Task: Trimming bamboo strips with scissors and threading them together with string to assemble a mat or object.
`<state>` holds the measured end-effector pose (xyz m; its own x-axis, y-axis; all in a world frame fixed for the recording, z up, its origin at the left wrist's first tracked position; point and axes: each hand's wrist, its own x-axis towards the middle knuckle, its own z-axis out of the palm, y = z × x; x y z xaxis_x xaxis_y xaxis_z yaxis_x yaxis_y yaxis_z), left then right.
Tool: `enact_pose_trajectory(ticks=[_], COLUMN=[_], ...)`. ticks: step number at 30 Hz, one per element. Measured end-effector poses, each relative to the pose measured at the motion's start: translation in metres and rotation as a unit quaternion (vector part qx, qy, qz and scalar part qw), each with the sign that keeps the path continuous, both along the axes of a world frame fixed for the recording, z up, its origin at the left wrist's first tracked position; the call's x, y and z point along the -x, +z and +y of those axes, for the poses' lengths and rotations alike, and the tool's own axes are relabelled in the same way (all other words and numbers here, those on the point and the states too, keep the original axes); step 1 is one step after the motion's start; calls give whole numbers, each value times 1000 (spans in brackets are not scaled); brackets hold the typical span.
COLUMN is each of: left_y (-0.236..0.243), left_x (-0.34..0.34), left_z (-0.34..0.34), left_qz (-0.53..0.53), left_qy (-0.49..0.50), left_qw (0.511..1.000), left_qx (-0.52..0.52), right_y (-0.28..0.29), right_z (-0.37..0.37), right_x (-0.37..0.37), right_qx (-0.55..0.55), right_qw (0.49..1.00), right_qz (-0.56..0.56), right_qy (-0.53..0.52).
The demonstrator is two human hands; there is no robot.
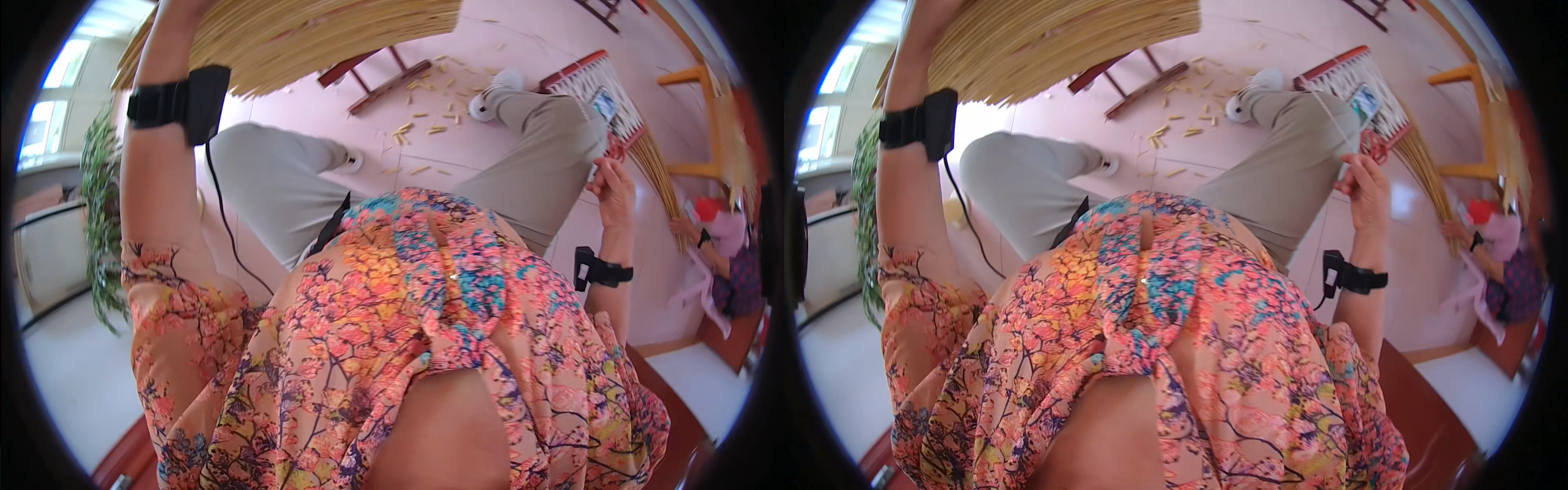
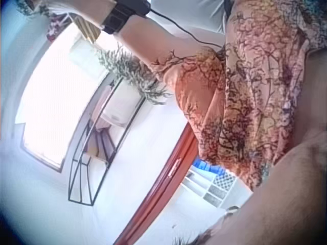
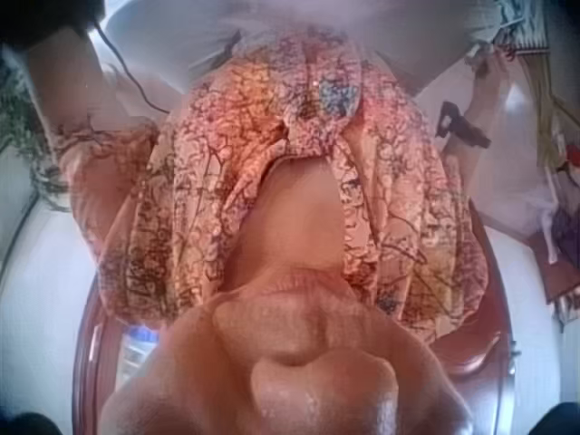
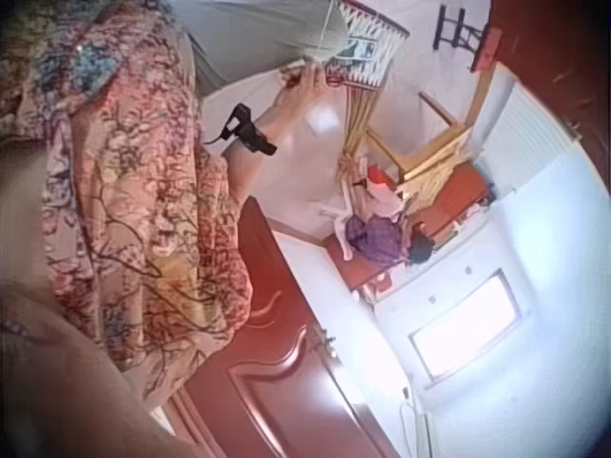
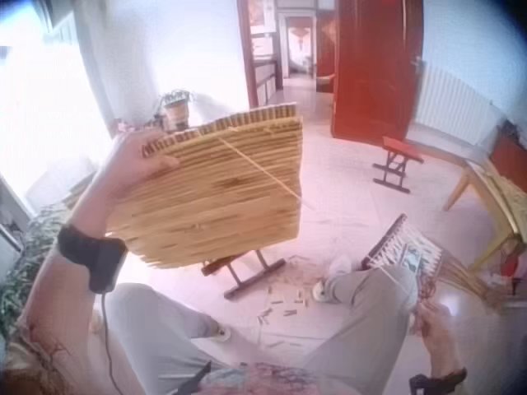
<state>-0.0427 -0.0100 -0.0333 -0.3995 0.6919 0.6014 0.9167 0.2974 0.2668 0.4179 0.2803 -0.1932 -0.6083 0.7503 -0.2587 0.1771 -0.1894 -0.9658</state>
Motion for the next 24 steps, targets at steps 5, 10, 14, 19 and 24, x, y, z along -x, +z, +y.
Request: enact_pose_trajectory(ticks=[5,10,14,19,24], left_y=[-8,-15,-15,-7,3], left_x=[0,33,36,27,35], left_z=[-6,-29,-44,-38,-51], left_qz=[30,-57,-108,-94,-123], left_qy=[20,20,78,117,121], left_qw=[999,997,990,988,984], left_qx=[13,55,43,45,45], right_y=[-4,-4,-19,-55,-55], right_z=[-2,-7,-3,16,45], right_x=[-7,-8,-9,-18,-13], right_qx=[33,61,109,15,27], right_qw=[999,990,988,981,982], right_qz=[-17,-40,-45,-113,-78], right_qy=[21,120,97,-155,-172])
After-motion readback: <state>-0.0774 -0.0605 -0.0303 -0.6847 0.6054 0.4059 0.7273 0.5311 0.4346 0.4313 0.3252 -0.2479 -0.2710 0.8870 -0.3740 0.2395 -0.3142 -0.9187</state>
